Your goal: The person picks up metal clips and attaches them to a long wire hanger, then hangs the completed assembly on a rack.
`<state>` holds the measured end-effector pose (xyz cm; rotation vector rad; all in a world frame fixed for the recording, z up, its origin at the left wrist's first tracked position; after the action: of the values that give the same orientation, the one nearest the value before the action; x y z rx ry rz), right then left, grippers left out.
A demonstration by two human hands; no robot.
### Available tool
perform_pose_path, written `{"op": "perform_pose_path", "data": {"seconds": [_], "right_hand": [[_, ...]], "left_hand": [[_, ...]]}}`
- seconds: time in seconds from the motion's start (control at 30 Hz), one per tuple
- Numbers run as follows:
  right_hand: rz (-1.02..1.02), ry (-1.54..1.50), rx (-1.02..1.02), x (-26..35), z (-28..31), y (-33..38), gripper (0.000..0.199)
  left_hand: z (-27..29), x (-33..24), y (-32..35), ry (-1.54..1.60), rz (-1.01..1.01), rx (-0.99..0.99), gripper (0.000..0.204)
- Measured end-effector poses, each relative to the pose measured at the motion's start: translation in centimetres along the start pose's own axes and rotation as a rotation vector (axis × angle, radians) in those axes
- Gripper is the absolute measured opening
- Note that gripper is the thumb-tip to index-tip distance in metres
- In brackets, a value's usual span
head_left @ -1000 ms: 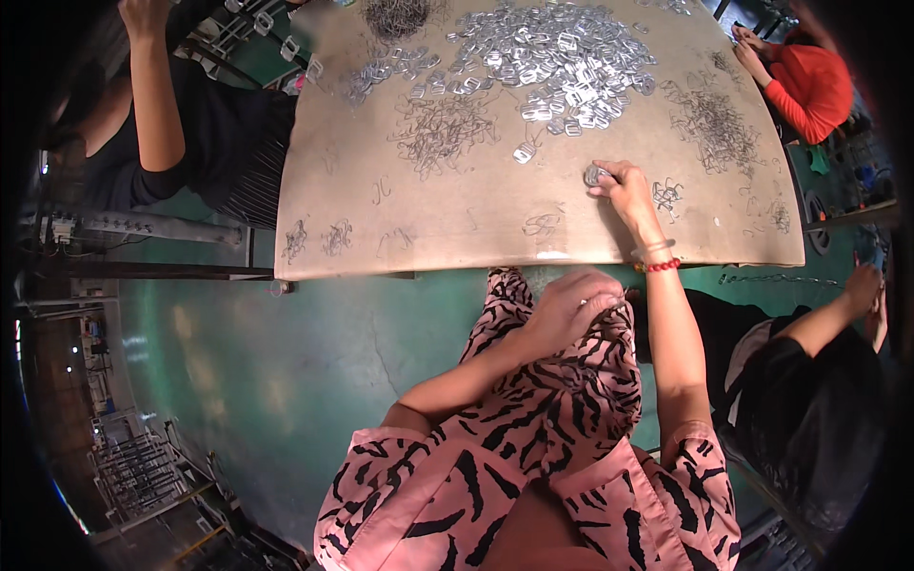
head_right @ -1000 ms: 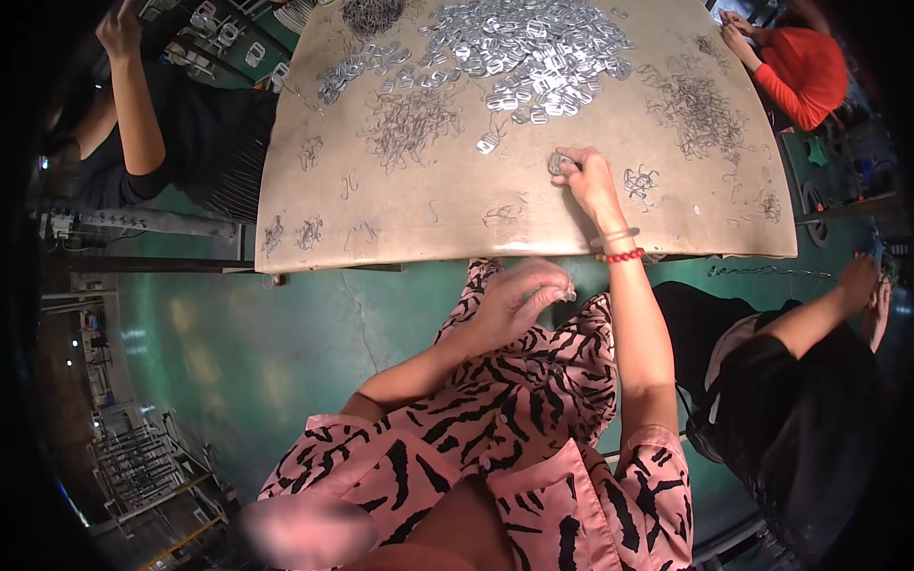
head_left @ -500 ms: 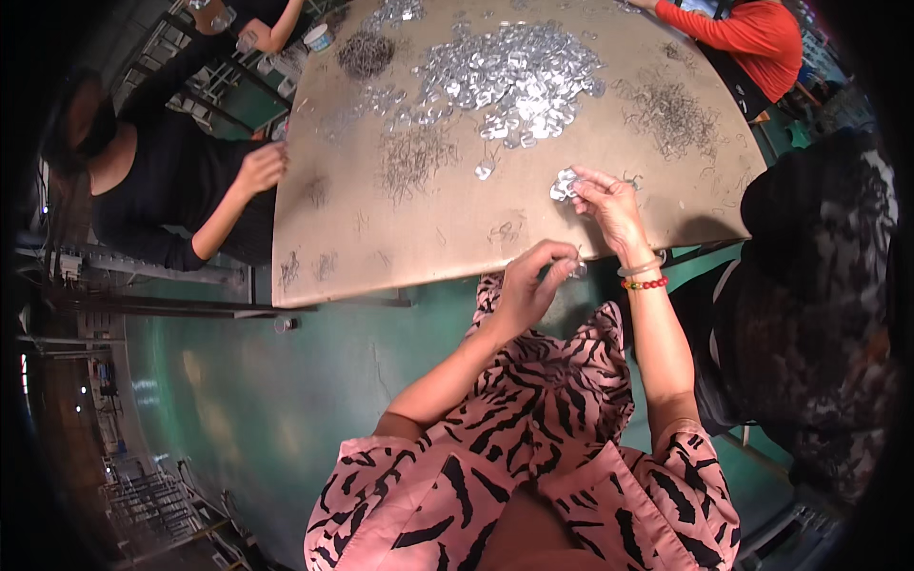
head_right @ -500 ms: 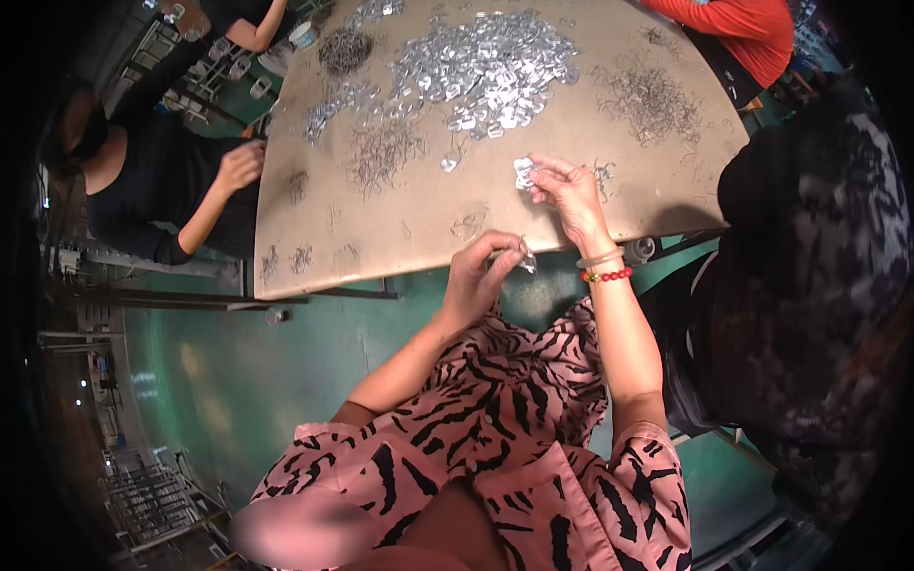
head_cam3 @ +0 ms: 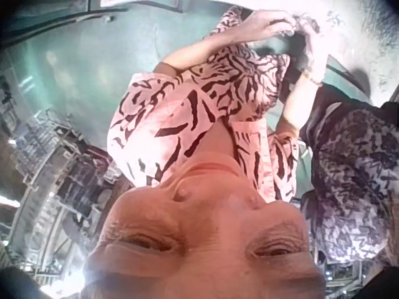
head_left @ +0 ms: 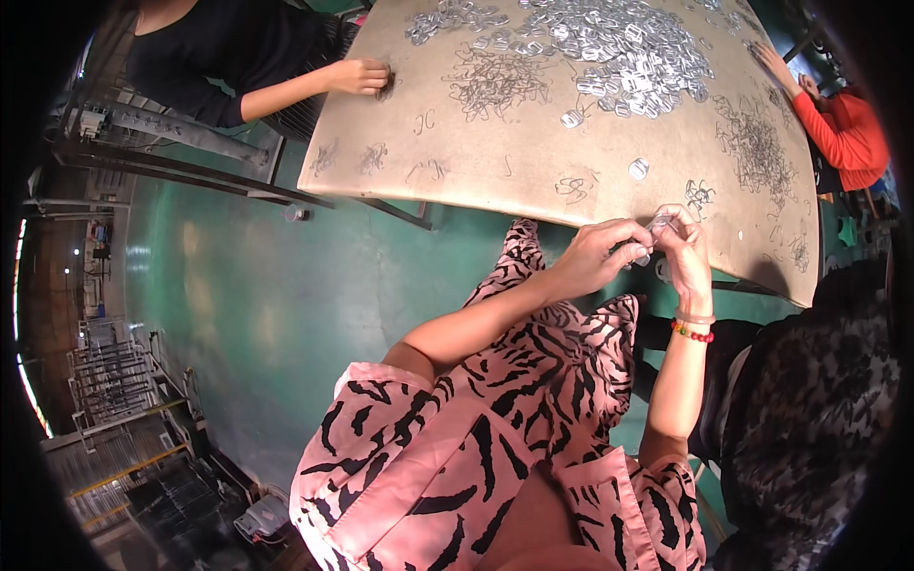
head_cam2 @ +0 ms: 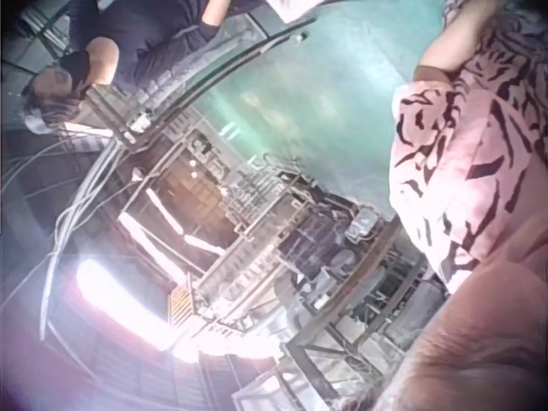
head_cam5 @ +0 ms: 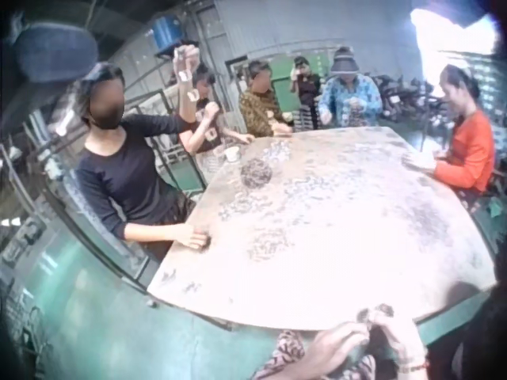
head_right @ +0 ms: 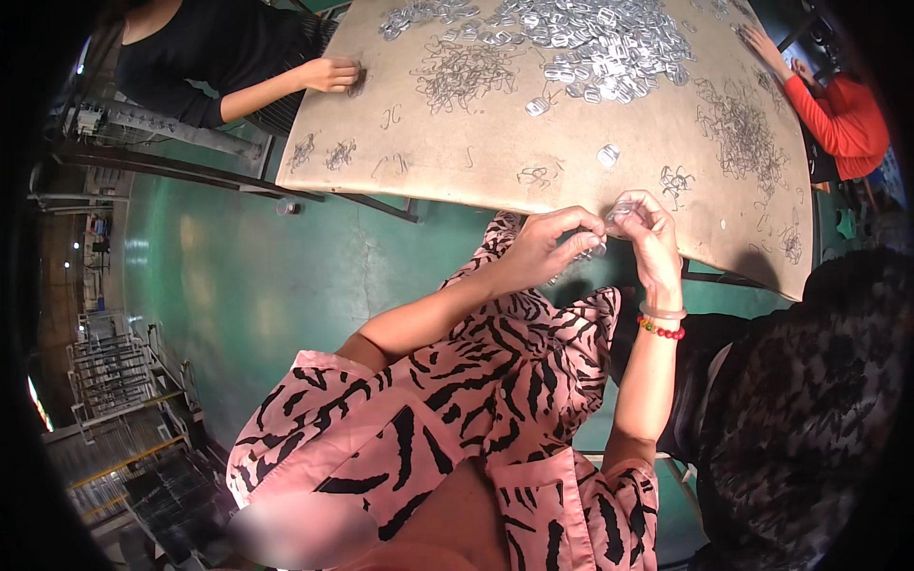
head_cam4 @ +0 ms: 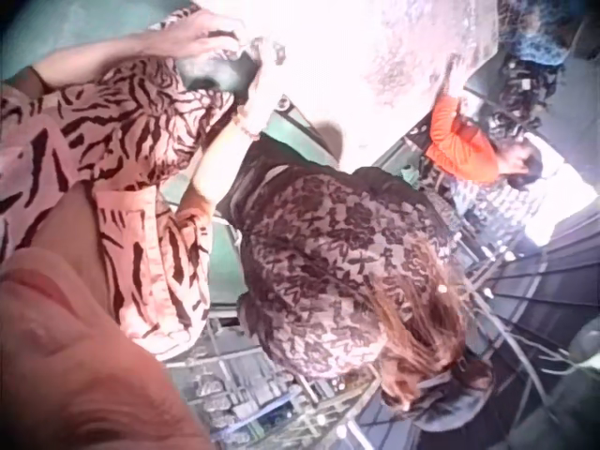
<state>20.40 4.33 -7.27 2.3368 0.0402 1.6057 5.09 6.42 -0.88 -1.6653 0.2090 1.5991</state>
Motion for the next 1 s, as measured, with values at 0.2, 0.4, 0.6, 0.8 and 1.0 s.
{"op": "perform_pose_path", "data": {"seconds": [0.2,0.4,0.6,0.8,1.0], "right_hand": [[-0.037,-0.634,0.159,-1.5,-1.5,1.2,0.063],[0.006,-0.431,-0.02,-2.6,-0.2,2.0,0.04],[0.235,-0.019,-0.302,2.5,-1.5,5.0,0.018],[0.342,0.172,-0.409,5.1,-2.8,7.5,0.016],[0.318,0.049,-0.376,4.3,-1.2,7.1,0.018]], "left_hand": [[-0.5,-0.1,0.5,-0.032,-0.006,0.048,0.012],[-0.8,0.5,1.1,-0.038,0.023,0.074,0.013],[-0.6,0.3,-0.2,-0.026,0.048,0.074,0.012],[-1.2,-0.7,-1.4,-0.149,-0.04,0.098,0.011],[-1.6,-0.7,-1.9,-0.265,-0.084,0.141,0.011]]}}
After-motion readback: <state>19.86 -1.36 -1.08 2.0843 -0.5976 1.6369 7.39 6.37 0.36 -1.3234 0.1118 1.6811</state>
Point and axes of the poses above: each hand's wrist, its own y-axis away from the middle knuckle, its own z-axis out of the back of the hand, x = y × z, the point moved 8 cm from there along -y, towards the middle knuckle, and after that the axes turned 5 degrees about -z, right-handed, at the moved point
